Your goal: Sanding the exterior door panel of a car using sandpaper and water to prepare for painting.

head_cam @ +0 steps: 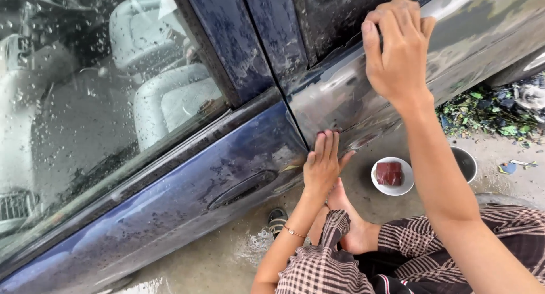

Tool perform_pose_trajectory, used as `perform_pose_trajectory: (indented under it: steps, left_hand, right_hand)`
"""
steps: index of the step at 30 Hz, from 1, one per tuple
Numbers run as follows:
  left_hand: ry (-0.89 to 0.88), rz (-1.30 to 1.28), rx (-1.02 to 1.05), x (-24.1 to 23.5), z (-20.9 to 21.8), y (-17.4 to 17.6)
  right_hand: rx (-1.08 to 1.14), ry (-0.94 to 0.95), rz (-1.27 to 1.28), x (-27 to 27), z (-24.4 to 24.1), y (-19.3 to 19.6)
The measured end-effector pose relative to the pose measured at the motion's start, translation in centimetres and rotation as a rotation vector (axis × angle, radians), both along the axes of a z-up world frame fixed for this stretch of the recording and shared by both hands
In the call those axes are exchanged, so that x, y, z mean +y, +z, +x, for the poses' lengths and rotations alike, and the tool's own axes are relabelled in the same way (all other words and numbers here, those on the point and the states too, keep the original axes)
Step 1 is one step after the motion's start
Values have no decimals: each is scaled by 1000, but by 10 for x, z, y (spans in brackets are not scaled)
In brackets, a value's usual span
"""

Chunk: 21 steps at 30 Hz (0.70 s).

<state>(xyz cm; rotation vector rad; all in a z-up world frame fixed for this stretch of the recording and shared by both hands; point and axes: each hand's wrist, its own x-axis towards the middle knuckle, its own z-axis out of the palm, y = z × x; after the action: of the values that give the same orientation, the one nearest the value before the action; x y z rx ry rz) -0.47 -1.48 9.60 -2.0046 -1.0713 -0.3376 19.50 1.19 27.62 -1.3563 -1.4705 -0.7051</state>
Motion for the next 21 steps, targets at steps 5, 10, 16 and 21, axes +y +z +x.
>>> perform_pose_trajectory:
  steps: [5, 10, 16, 21]
  left_hand:
    - [-28, 82, -90, 9, 4, 25]
    - [23, 8, -192, 24, 14, 124]
    - [-132, -64, -167, 7, 19, 43]
    - [-201, 17, -144, 8, 11, 17]
  right_hand:
    - [-8, 20, -27, -1, 3, -1]
    - [1, 37, -27, -2, -1, 2]
    - [86, 54, -40, -2, -3, 4]
    - [121, 58, -74, -1, -7, 6]
